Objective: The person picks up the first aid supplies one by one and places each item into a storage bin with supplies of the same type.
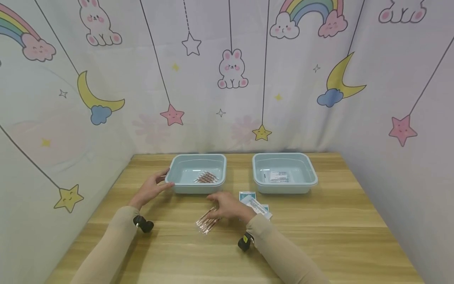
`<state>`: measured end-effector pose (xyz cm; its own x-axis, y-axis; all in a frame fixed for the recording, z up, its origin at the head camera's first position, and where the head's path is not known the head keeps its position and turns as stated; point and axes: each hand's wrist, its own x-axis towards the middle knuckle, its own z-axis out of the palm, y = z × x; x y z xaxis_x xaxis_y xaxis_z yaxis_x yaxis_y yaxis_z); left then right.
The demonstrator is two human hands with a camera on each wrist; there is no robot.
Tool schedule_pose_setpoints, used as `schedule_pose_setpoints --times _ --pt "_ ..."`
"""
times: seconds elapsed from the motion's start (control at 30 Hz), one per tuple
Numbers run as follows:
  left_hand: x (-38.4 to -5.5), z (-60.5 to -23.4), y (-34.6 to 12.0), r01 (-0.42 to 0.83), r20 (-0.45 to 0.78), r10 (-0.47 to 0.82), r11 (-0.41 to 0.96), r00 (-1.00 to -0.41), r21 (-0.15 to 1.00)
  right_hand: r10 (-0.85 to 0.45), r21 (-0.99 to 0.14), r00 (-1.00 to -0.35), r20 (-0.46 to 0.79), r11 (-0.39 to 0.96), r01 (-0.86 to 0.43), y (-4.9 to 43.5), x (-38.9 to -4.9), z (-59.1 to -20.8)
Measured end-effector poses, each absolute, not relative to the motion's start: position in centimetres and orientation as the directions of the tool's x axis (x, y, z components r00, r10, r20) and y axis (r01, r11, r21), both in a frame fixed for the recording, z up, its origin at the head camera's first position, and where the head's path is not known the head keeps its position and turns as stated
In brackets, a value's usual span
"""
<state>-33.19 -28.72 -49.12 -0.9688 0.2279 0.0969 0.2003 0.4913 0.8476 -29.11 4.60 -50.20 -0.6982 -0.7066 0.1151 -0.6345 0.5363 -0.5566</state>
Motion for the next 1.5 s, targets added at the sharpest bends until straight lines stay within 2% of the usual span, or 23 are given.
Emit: schedule_pose_setpoints --times 0.6,0.83,1.07,1.5 --pt "-33.2 -49.2 -28.7 0.184 0.089 0.216 0.476 -0.972 0.860 -0.719 -0.526 -0.686 0.110 0.543 -0.654 4.4 -29.1 -50.9" --pt "-33.2 -49.4 -28.7 0.195 0.100 0.221 0.466 -0.970 0.863 -0.714 -0.531 -0.696 0.072 0.563 -0.633 4.4 -29.2 -51.5" --pt "-33.3 -49.3 -28.7 0.185 0.095 0.208 0.472 -0.974 0.862 -0.758 -0.454 -0.648 0.070 0.555 -0.697 4.5 -29.2 -51.3" --pt "-33.2 -49.3 -28.7 0.202 0.106 0.219 0.481 -0.970 0.853 -0.783 -0.390 -0.621 0.043 0.559 -0.732 4.5 -29.1 -51.0"
